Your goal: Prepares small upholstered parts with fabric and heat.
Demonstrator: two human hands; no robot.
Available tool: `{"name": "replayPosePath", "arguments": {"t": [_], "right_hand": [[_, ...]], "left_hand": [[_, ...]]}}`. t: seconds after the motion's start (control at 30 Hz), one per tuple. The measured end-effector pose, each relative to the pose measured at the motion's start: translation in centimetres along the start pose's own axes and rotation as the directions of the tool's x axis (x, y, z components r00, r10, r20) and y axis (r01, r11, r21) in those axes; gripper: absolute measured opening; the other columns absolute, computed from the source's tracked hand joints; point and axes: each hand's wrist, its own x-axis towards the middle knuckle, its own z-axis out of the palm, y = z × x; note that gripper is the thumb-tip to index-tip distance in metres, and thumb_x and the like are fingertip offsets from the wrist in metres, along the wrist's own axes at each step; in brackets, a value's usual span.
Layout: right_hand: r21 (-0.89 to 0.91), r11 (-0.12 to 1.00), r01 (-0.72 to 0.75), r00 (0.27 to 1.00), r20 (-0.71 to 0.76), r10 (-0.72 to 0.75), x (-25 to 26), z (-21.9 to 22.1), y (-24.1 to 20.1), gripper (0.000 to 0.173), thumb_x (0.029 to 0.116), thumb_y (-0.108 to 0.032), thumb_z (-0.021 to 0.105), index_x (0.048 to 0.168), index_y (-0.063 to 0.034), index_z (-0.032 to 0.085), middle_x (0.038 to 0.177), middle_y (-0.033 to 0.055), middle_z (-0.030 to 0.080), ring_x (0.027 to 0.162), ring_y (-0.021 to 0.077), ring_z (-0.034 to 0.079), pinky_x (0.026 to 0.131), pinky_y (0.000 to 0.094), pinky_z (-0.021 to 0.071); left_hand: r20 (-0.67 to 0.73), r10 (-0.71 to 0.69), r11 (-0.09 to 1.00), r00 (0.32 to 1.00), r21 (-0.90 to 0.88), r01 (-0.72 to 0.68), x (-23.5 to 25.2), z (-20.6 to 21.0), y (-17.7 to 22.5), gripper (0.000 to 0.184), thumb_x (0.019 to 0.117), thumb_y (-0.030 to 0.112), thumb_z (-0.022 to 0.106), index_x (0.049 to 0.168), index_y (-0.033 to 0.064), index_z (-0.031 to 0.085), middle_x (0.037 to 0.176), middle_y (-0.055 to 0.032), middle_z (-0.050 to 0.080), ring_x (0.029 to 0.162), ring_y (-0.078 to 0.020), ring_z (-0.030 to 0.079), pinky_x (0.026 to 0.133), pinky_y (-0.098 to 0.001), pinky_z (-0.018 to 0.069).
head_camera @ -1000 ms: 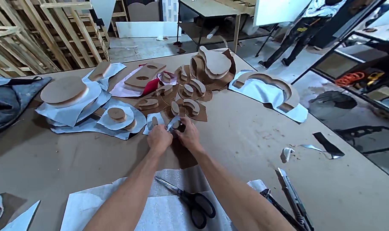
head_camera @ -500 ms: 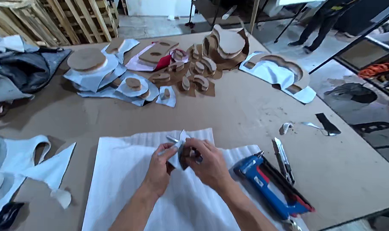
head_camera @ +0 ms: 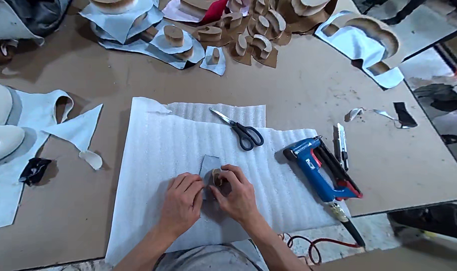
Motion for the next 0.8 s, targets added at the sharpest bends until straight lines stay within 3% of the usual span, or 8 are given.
{"name": "replayPosePath", "arguments": {"t": [0.07,0.2,0.37,0.47,0.53,0.6,0.7,0.8], "right_hand": [[-0.071,0.997,-0.04,0.996,-0.079,0.035,-0.1,0.4,-0.7,0.024,0.0831,-0.033,0.077,0.095,-0.0126,0.074,0.102,0.0055,0.071,0.086,0.0162,0.069,0.07,0.0333,0.0604],[-0.14,0.984,-0.109,0.985,-0.145,0.088,-0.3,0.8,-1.9,0.019,0.0805,-0.025,0.075,0.094,-0.0119,0.073,0.097,0.0041,0.071,0.068,0.0121,0.067,0.056,0.0303,0.0584],[-0.209,0.96,-0.184,0.976,-0.158,0.152,-0.4,1.3,-2.9,0.02,0.0789,-0.026,0.077,0.094,-0.0132,0.072,0.098,0.0043,0.07,0.07,0.0138,0.067,0.056,0.0322,0.0568],[-0.217,0.954,-0.207,0.969,-0.182,0.169,-0.5,1.6,-2.9,0.023,0.0794,-0.026,0.078,0.097,-0.012,0.073,0.093,0.0038,0.07,0.067,0.0134,0.066,0.055,0.0317,0.0565],[-0.206,0.954,-0.217,0.964,-0.196,0.177,-0.6,1.6,-2.7,0.023,0.0784,-0.026,0.078,0.096,-0.0112,0.073,0.089,0.0032,0.069,0.064,0.0124,0.065,0.054,0.031,0.0555],[-0.168,0.959,-0.23,0.96,-0.2,0.195,-0.5,1.3,-2.6,0.023,0.0782,-0.026,0.078,0.095,-0.0108,0.073,0.087,0.0023,0.069,0.063,0.0112,0.065,0.054,0.031,0.0562],[-0.094,0.964,-0.249,0.95,-0.215,0.225,-0.4,0.3,-2.6,0.021,0.0799,-0.025,0.077,0.095,-0.0106,0.072,0.086,0.0013,0.069,0.066,0.0095,0.067,0.056,0.0302,0.0599],[-0.044,0.974,-0.222,0.952,-0.228,0.207,-0.4,-0.8,-3.4,0.022,0.0802,-0.023,0.077,0.097,-0.0094,0.071,0.089,0.0005,0.068,0.07,0.0072,0.068,0.06,0.0272,0.0618]], "left_hand": [[0.077,0.099,0.994,0.992,0.027,-0.101,0.4,1.3,-1.1,0.028,0.1011,0.029,0.051,0.103,0.0199,0.077,0.12,0.003,0.072,0.122,-0.0176,0.063,0.102,-0.0438,0.0507],[0.137,0.177,0.981,0.975,0.056,-0.186,0.4,2.1,-2.3,0.025,0.0978,0.029,0.055,0.105,0.0201,0.077,0.124,0.0028,0.07,0.124,-0.0184,0.061,0.102,-0.0447,0.0502],[0.149,0.235,0.966,0.961,-0.144,-0.214,0.9,0.5,-3.8,0.026,0.0924,0.017,0.052,0.099,0.0145,0.077,0.123,-0.0016,0.07,0.124,-0.0164,0.062,0.103,-0.036,0.0536],[0.222,0.335,0.941,0.916,-0.135,-0.311,1.1,-0.2,-4.8,0.03,0.0872,0.015,0.052,0.103,0.0191,0.078,0.129,-0.0007,0.068,0.127,-0.0173,0.059,0.103,-0.0392,0.0521],[0.279,0.39,0.92,0.878,-0.074,-0.385,1.1,-0.1,-4.9,0.03,0.0894,0.018,0.053,0.107,0.0217,0.077,0.13,-0.0002,0.067,0.128,-0.02,0.058,0.101,-0.0427,0.0516],[0.269,0.421,0.904,0.866,-0.039,-0.427,1.2,0.2,-4.8,0.024,0.0967,0.019,0.054,0.104,0.0217,0.077,0.124,-0.0001,0.069,0.125,-0.0211,0.061,0.1,-0.0417,0.0534],[0.19,0.396,0.917,0.898,-0.03,-0.398,0.9,1.0,-3.7,0.021,0.0977,0.015,0.056,0.099,0.019,0.077,0.115,-0.0015,0.071,0.116,-0.0207,0.064,0.095,-0.039,0.0555],[0.135,0.313,0.95,0.94,-0.02,-0.313,-0.3,2.0,-1.7,0.021,0.0973,0.015,0.057,0.102,0.0183,0.076,0.114,-0.0026,0.07,0.115,-0.0203,0.065,0.094,-0.0375,0.056]]}}
